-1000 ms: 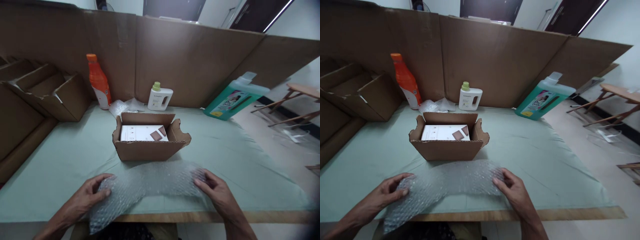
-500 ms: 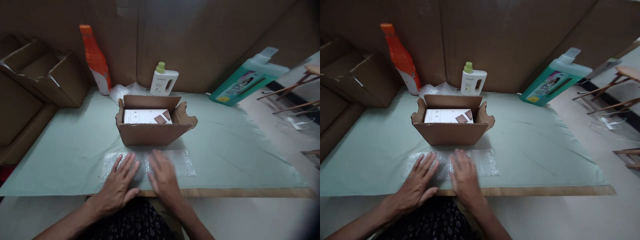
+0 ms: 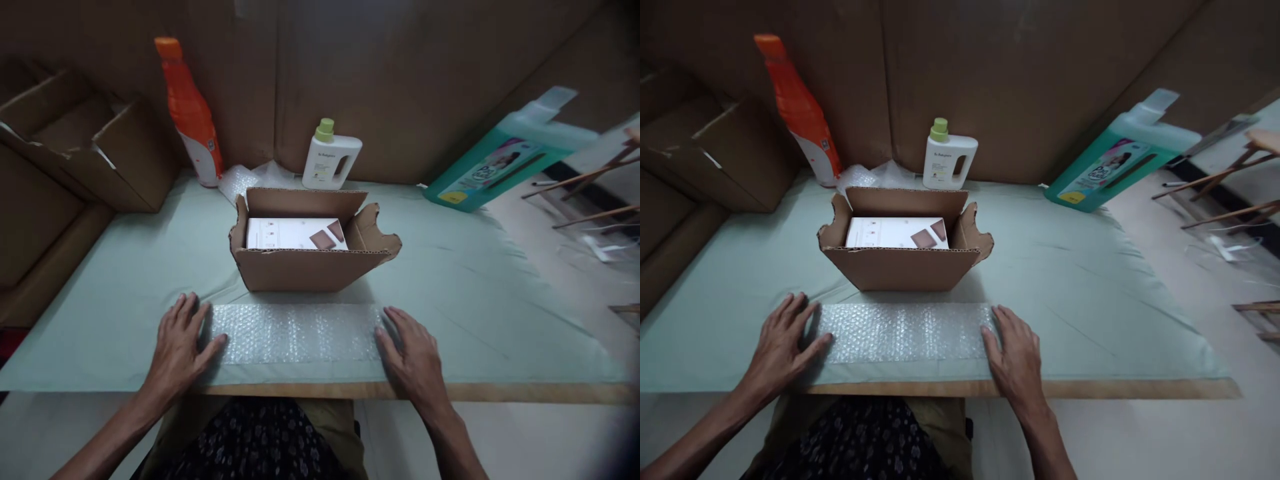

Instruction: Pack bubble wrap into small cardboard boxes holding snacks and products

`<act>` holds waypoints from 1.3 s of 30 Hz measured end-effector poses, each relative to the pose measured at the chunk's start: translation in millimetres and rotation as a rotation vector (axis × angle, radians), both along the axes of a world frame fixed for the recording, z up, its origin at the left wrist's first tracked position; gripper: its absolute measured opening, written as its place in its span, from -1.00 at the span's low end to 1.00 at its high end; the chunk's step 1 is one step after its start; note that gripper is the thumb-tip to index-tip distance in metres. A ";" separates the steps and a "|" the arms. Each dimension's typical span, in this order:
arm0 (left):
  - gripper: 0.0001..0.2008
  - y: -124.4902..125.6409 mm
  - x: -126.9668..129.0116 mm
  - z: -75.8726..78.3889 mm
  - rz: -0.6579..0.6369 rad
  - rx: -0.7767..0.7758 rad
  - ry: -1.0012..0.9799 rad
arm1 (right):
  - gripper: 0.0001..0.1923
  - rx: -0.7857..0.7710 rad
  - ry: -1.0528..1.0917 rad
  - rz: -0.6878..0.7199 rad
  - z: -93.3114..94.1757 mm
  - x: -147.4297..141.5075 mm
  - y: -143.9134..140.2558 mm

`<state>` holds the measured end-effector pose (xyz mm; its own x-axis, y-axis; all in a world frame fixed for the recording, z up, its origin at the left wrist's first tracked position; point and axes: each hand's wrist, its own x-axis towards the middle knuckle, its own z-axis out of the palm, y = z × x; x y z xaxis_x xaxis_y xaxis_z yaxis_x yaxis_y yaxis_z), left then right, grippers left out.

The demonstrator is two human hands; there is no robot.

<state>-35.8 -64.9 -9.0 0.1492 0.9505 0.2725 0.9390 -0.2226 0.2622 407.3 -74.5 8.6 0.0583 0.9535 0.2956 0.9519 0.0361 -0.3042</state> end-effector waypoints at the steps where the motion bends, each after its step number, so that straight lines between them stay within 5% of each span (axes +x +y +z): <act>1: -0.36 4.1 8.5 2.8 0.007 0.015 -0.039 | -0.55 0.000 0.062 0.023 4.5 -8.9 11.3; 6: -0.23 51.1 54.9 28.0 -0.029 -0.052 -0.371 | -0.31 -0.127 0.459 0.089 21.8 -48.1 77.8; 10: -0.36 100.8 82.5 40.3 -0.087 -0.230 -0.632 | -0.46 -0.293 0.589 0.152 26.3 -59.7 121.5; 18: -0.36 179.4 85.4 42.5 -0.047 -0.226 -0.701 | -0.46 -0.205 0.571 0.168 20.9 -69.4 195.2; 21: -0.37 183.1 76.8 39.1 -0.074 -0.249 -0.706 | -0.43 -0.225 0.591 0.194 17.6 -68.3 203.0; 27: -0.44 99.7 24.5 29.8 -0.125 -0.265 -0.307 | -0.47 -0.319 0.342 0.328 8.5 -13.1 123.1; 31: -0.71 50.5 3.1 21.6 -0.191 -0.289 -0.004 | -0.77 -0.314 0.103 0.338 4.6 1.0 60.7; 36: -0.88 46.8 -5.2 31.9 -0.266 -0.323 0.040 | -0.81 -0.357 0.263 0.278 24.6 -26.0 9.9; 39: -0.86 66.2 -0.4 52.4 -0.234 -0.137 0.031 | -0.66 -0.501 0.487 0.245 30.0 -47.2 -29.7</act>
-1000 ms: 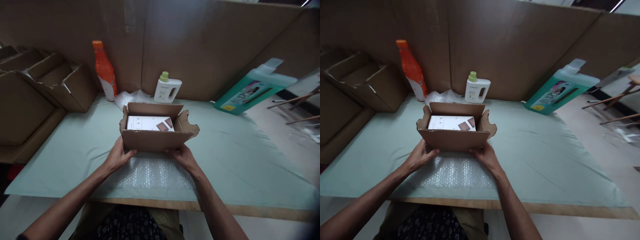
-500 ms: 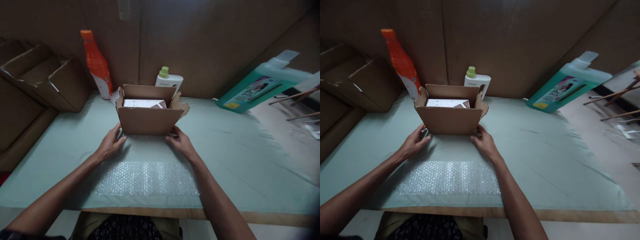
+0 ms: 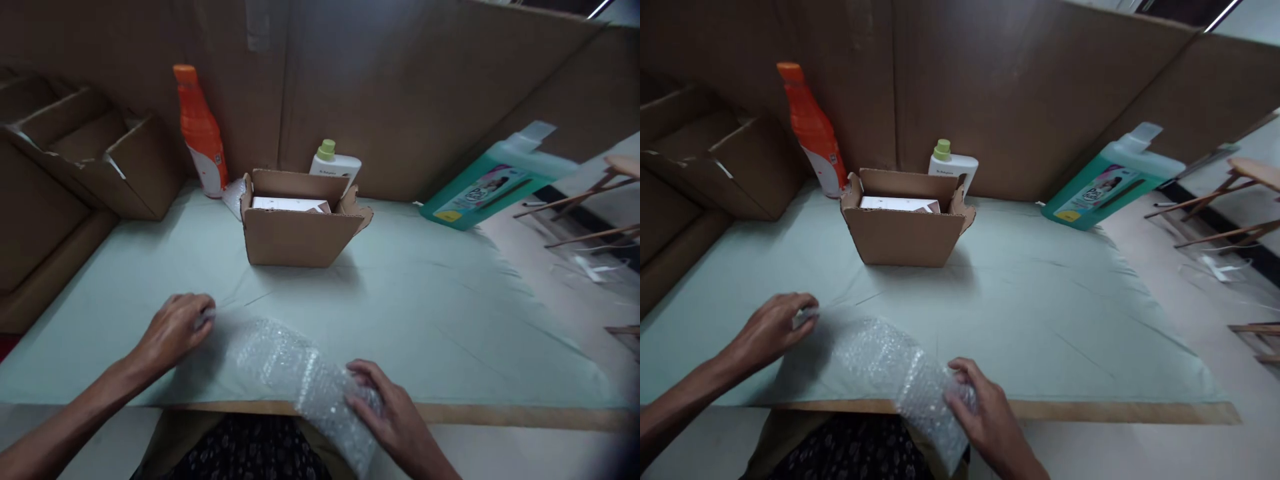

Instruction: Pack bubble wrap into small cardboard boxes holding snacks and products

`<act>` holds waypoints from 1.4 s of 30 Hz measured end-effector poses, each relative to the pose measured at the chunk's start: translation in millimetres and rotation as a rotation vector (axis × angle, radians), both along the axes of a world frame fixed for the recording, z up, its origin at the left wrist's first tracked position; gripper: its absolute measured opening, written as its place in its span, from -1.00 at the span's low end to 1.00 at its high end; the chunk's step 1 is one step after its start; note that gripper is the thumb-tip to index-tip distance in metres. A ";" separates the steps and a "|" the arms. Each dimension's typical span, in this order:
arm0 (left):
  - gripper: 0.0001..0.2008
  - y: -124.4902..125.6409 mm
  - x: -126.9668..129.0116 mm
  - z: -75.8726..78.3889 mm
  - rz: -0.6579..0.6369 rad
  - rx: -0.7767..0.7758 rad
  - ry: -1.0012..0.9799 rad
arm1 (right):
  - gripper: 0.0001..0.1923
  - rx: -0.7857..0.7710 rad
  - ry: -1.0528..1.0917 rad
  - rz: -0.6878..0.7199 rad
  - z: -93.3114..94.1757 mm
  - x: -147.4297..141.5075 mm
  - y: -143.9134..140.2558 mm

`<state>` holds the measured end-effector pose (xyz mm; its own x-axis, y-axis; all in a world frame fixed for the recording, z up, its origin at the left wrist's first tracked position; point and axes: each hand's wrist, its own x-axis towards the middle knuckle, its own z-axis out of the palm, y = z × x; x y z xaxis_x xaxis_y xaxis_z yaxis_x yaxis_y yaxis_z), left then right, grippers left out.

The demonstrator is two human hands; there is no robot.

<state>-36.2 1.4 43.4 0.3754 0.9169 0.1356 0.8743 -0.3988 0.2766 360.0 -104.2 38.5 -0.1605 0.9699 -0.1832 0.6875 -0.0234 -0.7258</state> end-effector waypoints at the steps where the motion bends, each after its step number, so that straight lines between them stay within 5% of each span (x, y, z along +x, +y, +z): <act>1: -0.85 9.5 7.5 5.8 -0.004 0.080 -0.004 | -0.53 -0.055 0.082 -0.012 -2.9 -8.3 -14.8; 4: -0.79 42.8 49.3 10.4 -0.153 0.180 -0.060 | -0.34 -0.180 0.357 -0.071 -22.2 -36.6 -56.4; 9: -0.70 72.8 115.2 -15.0 -0.223 0.171 -0.128 | -0.38 -0.224 0.586 -0.161 -37.9 -67.5 -90.7; 14: -0.45 10.9 83.8 -27.5 -0.208 0.250 -0.315 | -0.62 -0.342 0.651 -0.138 -22.1 -67.7 -88.3; 17: -0.26 -50.8 53.1 -27.6 -0.376 0.027 -0.340 | -0.56 -0.321 0.785 -0.348 -22.8 -69.6 -86.0; 20: -0.08 -89.2 49.0 -27.9 -0.401 -0.134 -0.281 | -0.43 -0.306 0.851 -0.454 -24.5 -69.7 -85.6; 23: 0.00 -87.8 64.5 -26.5 -0.463 -0.216 -0.200 | -0.42 -0.354 0.795 -0.390 -17.0 -65.0 -86.6; 26: -0.06 -69.1 74.6 -22.5 -0.565 -0.309 -0.153 | -0.64 -0.472 0.743 -0.123 -3.7 -64.0 -88.7; 28: -0.11 -64.8 72.8 -20.2 -0.610 -0.332 -0.153 | -0.71 -0.556 0.850 -0.014 4.2 -70.2 -90.1; 30: -0.10 -73.0 67.3 -19.2 -0.626 -0.336 -0.183 | -0.69 -0.590 1.039 -0.057 10.0 -82.0 -90.1; 33: -0.18 -99.4 62.2 -20.8 -0.536 -0.346 -0.354 | -0.60 -0.540 1.233 -0.161 14.9 -103.1 -83.1; 37: -0.69 -113.3 70.5 -24.5 -0.122 -0.474 -0.645 | -0.50 -0.331 1.260 -0.159 11.3 -119.0 -57.3; 39: -0.72 -103.9 77.2 -23.9 0.068 -0.523 -0.661 | -0.37 -0.224 1.164 -0.162 5.8 -117.5 -43.9; 42: -0.56 -85.0 82.7 -22.0 0.180 -0.513 -0.538 | -0.35 -0.023 0.795 -0.161 -2.8 -105.9 -33.7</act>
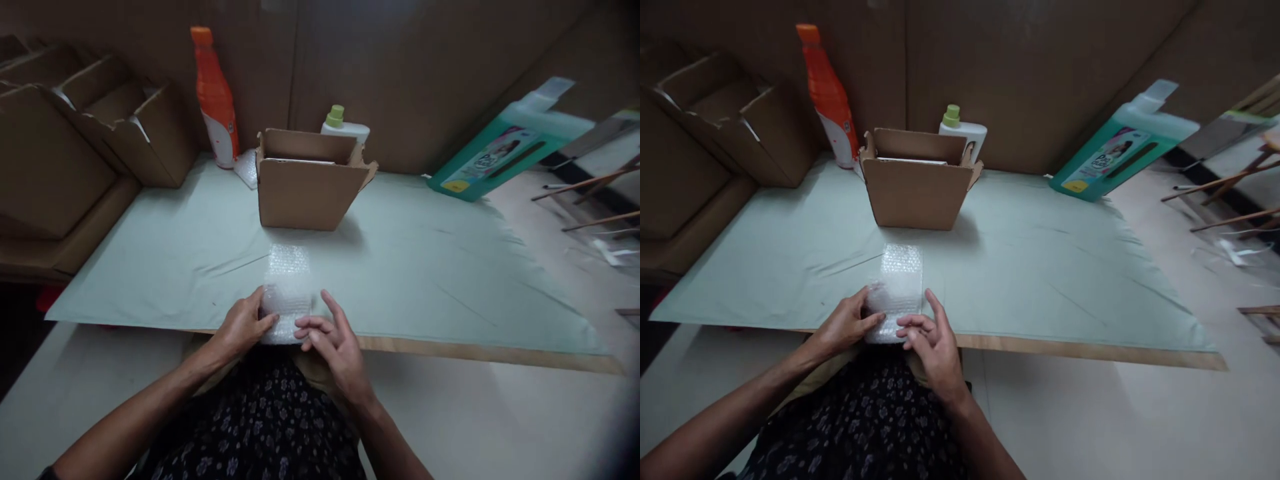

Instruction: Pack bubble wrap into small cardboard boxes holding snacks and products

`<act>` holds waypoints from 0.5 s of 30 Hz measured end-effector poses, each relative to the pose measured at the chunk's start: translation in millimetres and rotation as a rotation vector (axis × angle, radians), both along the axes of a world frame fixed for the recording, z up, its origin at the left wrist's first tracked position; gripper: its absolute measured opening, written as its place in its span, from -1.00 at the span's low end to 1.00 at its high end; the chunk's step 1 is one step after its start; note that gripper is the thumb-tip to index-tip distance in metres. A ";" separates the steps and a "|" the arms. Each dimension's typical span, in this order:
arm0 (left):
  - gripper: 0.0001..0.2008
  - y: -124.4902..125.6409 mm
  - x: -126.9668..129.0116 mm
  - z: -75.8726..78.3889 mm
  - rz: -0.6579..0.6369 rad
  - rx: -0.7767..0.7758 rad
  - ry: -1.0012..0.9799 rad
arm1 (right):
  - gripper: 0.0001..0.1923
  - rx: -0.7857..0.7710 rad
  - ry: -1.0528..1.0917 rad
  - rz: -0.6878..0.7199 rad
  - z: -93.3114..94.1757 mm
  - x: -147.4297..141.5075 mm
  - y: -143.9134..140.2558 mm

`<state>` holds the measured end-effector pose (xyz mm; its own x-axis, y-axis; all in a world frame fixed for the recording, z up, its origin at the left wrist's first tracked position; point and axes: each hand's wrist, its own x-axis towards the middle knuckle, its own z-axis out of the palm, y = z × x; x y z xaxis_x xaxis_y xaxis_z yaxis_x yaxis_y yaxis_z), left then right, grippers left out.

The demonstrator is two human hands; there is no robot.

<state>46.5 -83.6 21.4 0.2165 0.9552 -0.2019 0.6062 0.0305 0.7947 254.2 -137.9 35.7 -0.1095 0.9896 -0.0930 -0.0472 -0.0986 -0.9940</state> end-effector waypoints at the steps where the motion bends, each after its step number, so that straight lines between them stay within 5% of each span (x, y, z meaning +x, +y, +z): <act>1: -0.48 4.7 0.4 0.1 -0.003 0.000 0.042 | -0.39 0.098 -0.173 -0.002 -2.7 4.7 1.0; 4: -0.40 11.5 0.3 -2.3 -0.037 0.000 0.130 | -0.50 0.440 -0.642 0.085 -11.7 14.6 2.5; 7: -0.37 10.7 0.9 -5.9 -0.066 0.019 0.215 | -0.56 0.616 -0.905 0.197 -21.6 14.3 5.8; 11: -0.33 6.1 3.0 -2.8 -0.058 0.090 0.185 | -0.67 0.696 -0.965 0.151 -29.5 8.9 7.8; 15: -0.47 7.0 5.2 6.5 -0.057 0.113 -0.031 | -0.51 0.721 -0.962 0.110 -31.8 11.0 3.2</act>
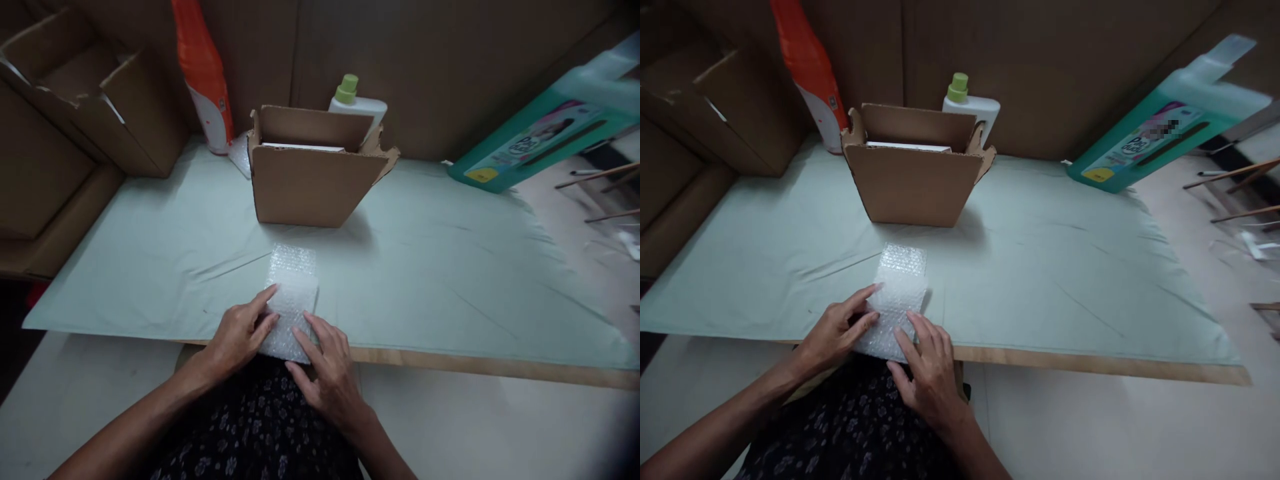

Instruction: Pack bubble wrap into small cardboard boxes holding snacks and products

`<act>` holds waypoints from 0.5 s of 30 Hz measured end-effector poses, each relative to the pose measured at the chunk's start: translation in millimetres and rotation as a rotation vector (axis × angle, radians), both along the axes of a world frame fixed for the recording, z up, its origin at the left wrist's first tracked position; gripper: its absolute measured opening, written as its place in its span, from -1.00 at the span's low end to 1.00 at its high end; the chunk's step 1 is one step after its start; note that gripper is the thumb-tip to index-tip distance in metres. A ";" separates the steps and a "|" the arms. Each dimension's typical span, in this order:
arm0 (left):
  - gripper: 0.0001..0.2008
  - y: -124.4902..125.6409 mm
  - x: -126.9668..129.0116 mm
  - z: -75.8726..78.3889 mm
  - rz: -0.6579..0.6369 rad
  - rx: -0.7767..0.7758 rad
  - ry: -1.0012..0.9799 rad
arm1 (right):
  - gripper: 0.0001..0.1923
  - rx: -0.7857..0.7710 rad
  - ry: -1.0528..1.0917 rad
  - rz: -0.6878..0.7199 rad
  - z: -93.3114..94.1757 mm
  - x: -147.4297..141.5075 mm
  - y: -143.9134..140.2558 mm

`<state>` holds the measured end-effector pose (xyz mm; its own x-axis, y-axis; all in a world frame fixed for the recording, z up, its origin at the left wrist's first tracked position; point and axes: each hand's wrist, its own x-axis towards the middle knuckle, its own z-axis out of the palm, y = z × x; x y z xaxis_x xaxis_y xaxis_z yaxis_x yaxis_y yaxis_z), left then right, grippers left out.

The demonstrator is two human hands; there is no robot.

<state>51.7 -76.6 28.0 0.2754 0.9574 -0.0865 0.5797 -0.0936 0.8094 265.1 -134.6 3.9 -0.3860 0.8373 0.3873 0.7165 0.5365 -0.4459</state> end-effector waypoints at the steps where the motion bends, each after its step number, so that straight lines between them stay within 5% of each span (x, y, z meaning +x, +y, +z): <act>1: -0.48 1.4 0.4 0.9 -0.007 -0.030 -0.030 | -0.47 0.008 -0.004 -0.002 -0.9 1.5 -1.2; 7: -0.42 2.5 2.4 -8.2 0.033 -0.113 0.071 | -0.46 -0.003 -0.061 0.039 -10.3 7.6 -2.1; 12: -0.41 -9.1 1.5 -12.0 0.070 0.020 0.143 | -0.51 -0.023 -0.066 0.067 -13.7 7.8 -1.6; 15: -0.34 -15.8 -4.9 -5.9 0.119 0.237 0.197 | -0.53 -0.034 -0.062 0.085 -10.7 9.8 -0.2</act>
